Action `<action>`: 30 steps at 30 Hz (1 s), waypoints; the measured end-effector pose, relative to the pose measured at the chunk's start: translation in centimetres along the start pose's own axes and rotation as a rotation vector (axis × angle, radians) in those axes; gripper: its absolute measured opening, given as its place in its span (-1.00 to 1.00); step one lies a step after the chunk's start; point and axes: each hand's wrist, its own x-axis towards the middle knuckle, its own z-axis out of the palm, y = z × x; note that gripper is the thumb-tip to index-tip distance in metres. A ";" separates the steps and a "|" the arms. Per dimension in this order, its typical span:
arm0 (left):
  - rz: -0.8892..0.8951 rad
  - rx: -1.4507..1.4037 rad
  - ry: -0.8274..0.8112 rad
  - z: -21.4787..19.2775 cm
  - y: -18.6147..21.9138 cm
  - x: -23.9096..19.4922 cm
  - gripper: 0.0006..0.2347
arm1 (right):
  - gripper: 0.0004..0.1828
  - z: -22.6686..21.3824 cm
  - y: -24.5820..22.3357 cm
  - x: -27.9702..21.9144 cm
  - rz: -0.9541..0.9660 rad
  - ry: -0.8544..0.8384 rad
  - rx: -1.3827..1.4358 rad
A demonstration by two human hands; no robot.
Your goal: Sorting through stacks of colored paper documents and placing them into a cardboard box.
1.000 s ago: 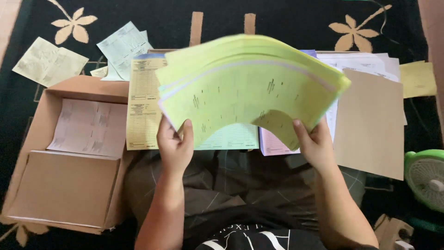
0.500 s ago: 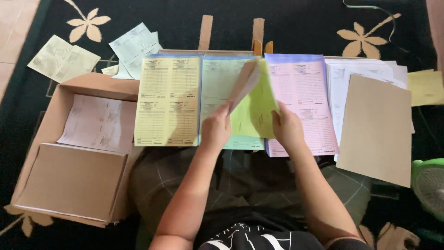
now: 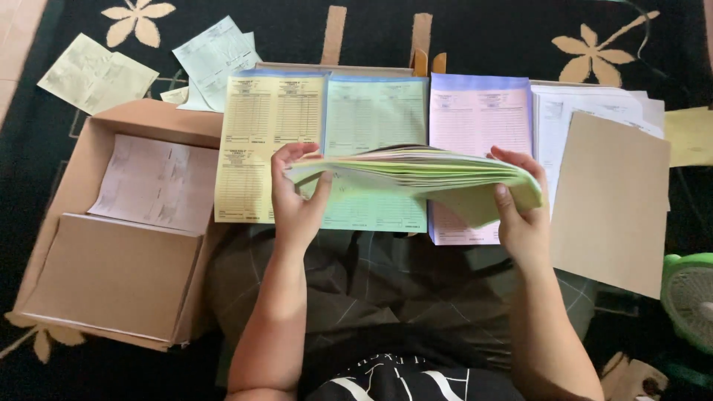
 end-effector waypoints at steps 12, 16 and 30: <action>0.098 0.512 -0.166 6.5 -7.5 1.5 -0.71 | -0.56 4.3 11.4 2.4 -0.120 -0.187 -0.737; 0.063 0.216 -0.045 3.3 -2.1 0.5 -0.75 | -0.58 2.2 5.8 1.3 -0.021 -0.106 -0.498; -0.474 0.373 -0.111 1.0 -1.7 1.8 -0.13 | -0.36 0.7 11.7 1.6 0.338 0.019 -0.402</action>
